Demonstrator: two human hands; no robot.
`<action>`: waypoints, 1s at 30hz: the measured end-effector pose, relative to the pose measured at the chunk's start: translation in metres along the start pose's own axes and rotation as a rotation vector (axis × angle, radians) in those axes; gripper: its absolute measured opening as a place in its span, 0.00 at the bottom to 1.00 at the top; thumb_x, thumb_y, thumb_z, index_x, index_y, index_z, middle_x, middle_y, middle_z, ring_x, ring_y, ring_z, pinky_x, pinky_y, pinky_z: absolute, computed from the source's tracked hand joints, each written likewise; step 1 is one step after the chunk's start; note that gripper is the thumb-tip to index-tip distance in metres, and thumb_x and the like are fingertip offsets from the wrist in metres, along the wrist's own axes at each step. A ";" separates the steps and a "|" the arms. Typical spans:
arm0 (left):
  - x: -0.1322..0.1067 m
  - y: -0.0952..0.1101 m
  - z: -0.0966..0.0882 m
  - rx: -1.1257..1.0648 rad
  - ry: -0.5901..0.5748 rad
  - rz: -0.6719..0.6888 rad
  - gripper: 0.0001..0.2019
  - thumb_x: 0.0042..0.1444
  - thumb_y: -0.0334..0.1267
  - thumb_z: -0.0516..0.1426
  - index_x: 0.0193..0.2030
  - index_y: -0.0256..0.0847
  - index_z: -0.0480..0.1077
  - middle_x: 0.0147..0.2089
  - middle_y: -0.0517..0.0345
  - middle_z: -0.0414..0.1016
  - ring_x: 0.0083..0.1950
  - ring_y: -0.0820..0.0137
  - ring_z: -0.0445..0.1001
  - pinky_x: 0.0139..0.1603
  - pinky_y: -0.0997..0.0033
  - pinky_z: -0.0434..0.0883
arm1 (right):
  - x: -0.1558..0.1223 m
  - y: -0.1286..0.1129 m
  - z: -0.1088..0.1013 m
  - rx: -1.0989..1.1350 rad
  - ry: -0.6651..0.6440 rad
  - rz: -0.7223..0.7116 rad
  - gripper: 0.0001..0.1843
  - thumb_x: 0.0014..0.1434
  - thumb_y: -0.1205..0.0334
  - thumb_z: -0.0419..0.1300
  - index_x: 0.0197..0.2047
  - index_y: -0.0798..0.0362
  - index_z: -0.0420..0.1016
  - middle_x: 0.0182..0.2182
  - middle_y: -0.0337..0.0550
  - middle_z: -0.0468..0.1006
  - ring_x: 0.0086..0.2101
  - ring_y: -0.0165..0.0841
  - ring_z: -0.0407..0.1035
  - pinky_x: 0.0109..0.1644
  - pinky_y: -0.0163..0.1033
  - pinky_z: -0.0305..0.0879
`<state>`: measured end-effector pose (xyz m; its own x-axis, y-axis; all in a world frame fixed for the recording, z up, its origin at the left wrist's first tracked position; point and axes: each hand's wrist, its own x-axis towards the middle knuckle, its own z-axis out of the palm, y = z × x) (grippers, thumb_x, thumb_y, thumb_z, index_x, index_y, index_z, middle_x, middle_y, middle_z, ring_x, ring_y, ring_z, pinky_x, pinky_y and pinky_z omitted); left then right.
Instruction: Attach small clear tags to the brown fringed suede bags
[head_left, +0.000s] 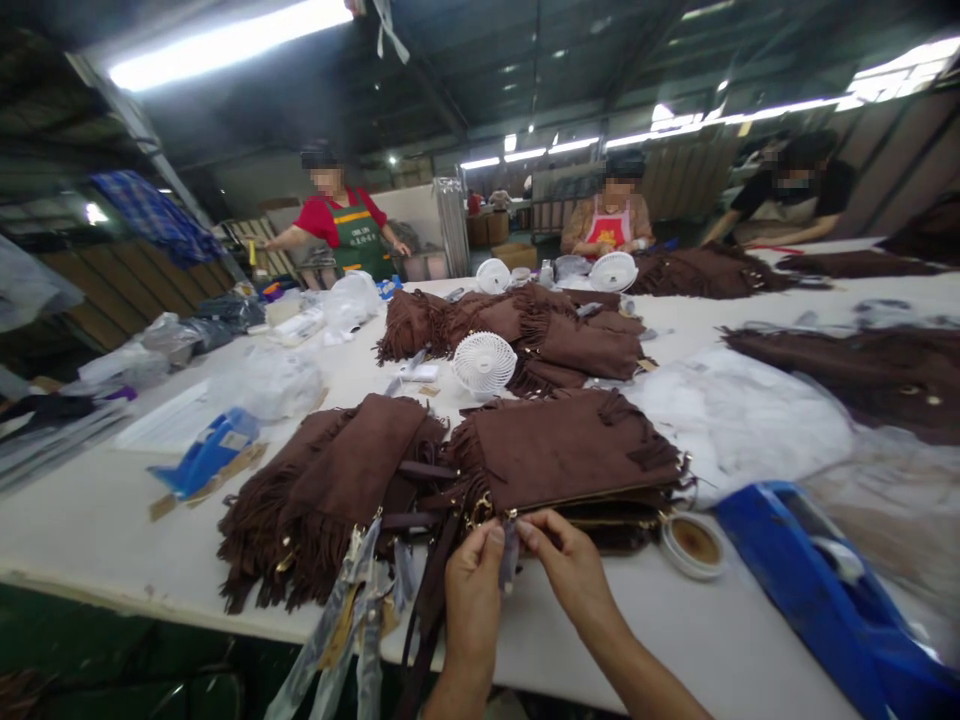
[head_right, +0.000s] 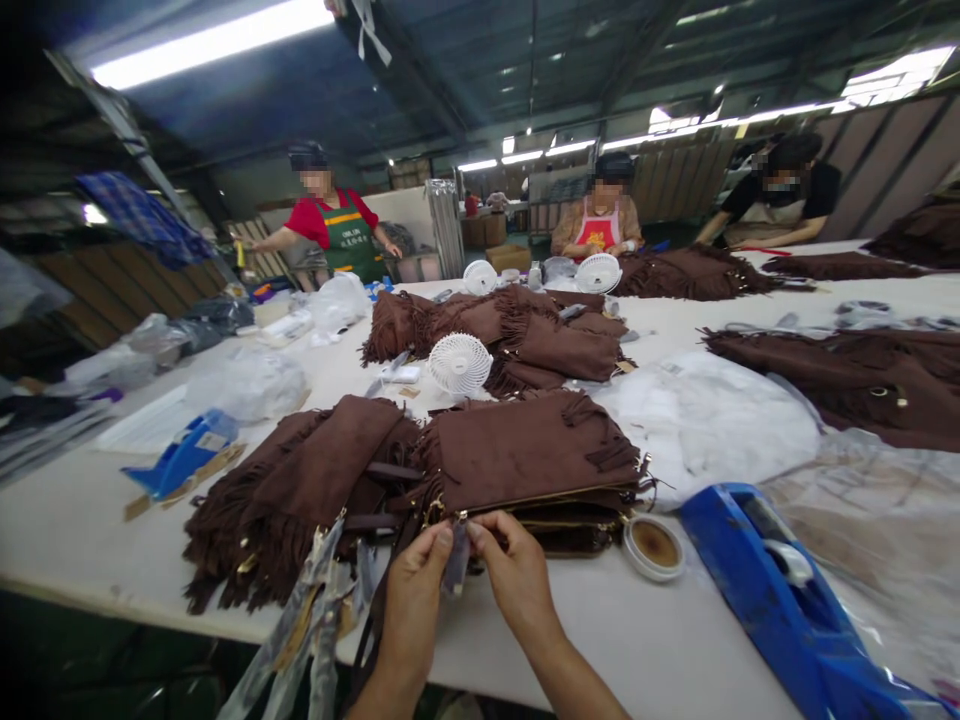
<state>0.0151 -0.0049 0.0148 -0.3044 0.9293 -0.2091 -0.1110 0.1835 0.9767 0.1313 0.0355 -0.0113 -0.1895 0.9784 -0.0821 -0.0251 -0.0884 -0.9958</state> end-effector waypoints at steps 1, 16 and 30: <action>0.000 0.001 0.000 -0.024 -0.018 -0.010 0.19 0.58 0.50 0.54 0.49 0.41 0.74 0.45 0.53 0.80 0.48 0.62 0.74 0.49 0.69 0.68 | 0.000 0.000 0.000 -0.001 0.002 -0.005 0.16 0.58 0.48 0.58 0.32 0.53 0.74 0.29 0.41 0.77 0.32 0.36 0.69 0.36 0.37 0.64; 0.009 -0.017 0.010 -0.309 0.019 -0.087 0.17 0.51 0.47 0.62 0.44 0.38 0.75 0.42 0.49 0.80 0.47 0.62 0.75 0.52 0.67 0.68 | -0.005 -0.010 -0.003 -0.246 0.039 -0.127 0.13 0.63 0.53 0.53 0.33 0.50 0.73 0.32 0.40 0.75 0.35 0.35 0.69 0.39 0.35 0.61; 0.022 -0.037 0.017 -0.323 0.167 0.014 0.21 0.38 0.53 0.67 0.31 0.37 0.76 0.32 0.51 0.79 0.35 0.66 0.75 0.40 0.73 0.70 | -0.012 0.009 0.009 -0.482 0.220 -0.534 0.10 0.66 0.59 0.49 0.38 0.48 0.70 0.35 0.40 0.74 0.38 0.33 0.70 0.43 0.36 0.65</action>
<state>0.0288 0.0140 -0.0253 -0.4553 0.8609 -0.2269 -0.3908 0.0357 0.9198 0.1242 0.0217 -0.0184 -0.0705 0.8848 0.4606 0.3836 0.4503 -0.8063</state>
